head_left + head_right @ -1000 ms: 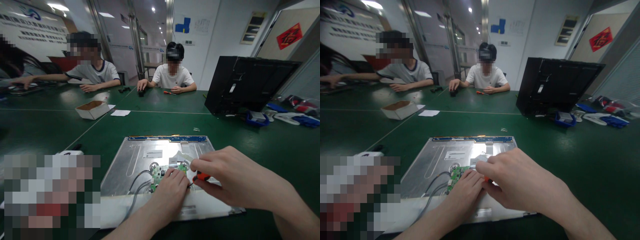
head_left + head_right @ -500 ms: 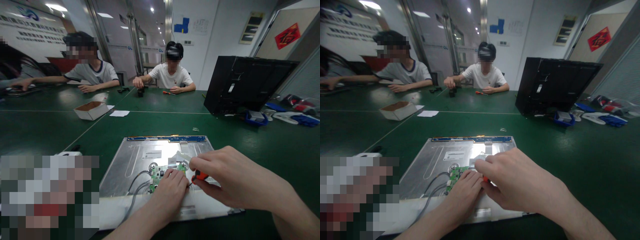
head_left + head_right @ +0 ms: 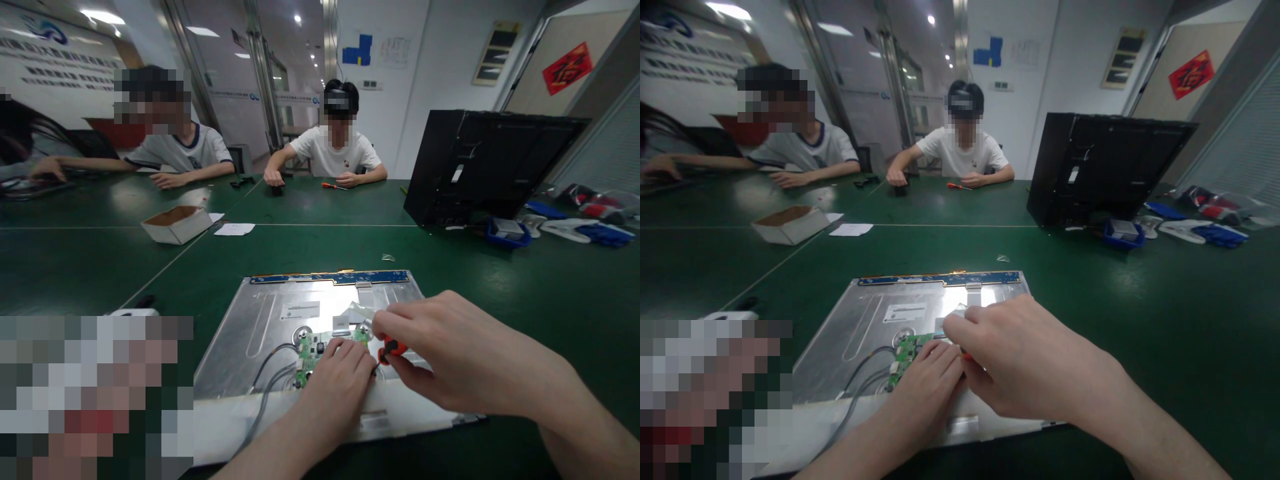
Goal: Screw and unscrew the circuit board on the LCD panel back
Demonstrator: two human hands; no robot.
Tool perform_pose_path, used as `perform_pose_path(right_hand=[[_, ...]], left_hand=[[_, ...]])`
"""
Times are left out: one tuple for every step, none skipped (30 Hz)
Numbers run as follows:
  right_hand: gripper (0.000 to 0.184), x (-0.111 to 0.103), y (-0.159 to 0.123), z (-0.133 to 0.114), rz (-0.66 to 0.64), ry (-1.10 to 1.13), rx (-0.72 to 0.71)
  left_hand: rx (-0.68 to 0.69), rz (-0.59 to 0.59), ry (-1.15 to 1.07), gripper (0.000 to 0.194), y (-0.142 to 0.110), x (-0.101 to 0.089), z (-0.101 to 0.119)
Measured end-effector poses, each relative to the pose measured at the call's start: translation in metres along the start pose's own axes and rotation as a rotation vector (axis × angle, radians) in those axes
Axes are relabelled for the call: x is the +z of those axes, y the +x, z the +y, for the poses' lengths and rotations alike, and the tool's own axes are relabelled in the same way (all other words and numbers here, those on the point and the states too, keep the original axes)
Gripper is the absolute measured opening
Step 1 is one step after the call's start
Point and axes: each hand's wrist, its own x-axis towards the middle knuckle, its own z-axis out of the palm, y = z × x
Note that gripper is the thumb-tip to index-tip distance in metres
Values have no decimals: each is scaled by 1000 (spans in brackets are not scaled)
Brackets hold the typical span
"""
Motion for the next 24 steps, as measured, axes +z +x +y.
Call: perform_pose_path(right_hand=[[8,0,0,0,3,-3,-7],[8,1,0,0,6,-4,-13],[8,1,0,0,7,-2,-17],[9,1,0,0,8,0,-20],[9,1,0,0,10,1,-21],[8,1,0,0,10,2,-20],[8,1,0,0,9,2,-18],[8,1,0,0,8,4,-17],[7,1,0,0,8,5,-16],[7,1,0,0,8,7,-18],[7,1,0,0,8,9,-20],[7,0,0,-1,9,10,-23],[7,0,0,-1,10,9,-26],[7,0,-1,-1,9,8,-27],[7,0,-1,-1,9,5,-27],[7,0,0,-1,8,2,-27],[7,0,0,-1,7,-1,-27],[7,0,0,-1,6,-4,-27],[6,1,1,0,4,-9,-23],[6,1,1,0,6,-19,-15],[6,2,1,1,10,-32,-4],[8,2,2,1,18,-48,7],[9,3,2,2,28,-62,14],[10,3,2,2,36,-70,14]], left_hand=[[4,-13,-1,12,0,0,0],[6,-24,-3,13,0,-1,0],[5,-31,-6,13,0,-1,0],[3,-33,-9,13,0,-1,0],[-1,-29,-12,13,0,-1,0],[-5,-20,-16,12,0,-1,1],[-9,-6,-19,11,0,-1,1],[-9,5,-22,11,0,0,1],[-7,13,-23,11,0,1,0],[-6,18,-22,10,0,2,0],[-6,22,-18,10,0,2,0],[-7,24,-14,9,0,3,-1],[-8,23,-12,9,1,3,-1],[-8,21,-11,9,1,4,-1],[-7,16,-9,10,1,4,-1],[-4,7,-9,10,1,4,-1],[-3,-1,-7,10,1,4,-1],[-5,-7,-3,10,0,4,0],[-9,-13,2,11,0,3,0],[-13,-17,8,11,0,3,0],[-16,-19,11,12,-1,2,0],[-17,-20,11,13,-1,2,0],[-15,-18,8,13,-1,2,0],[-10,-15,2,12,-1,1,0]])
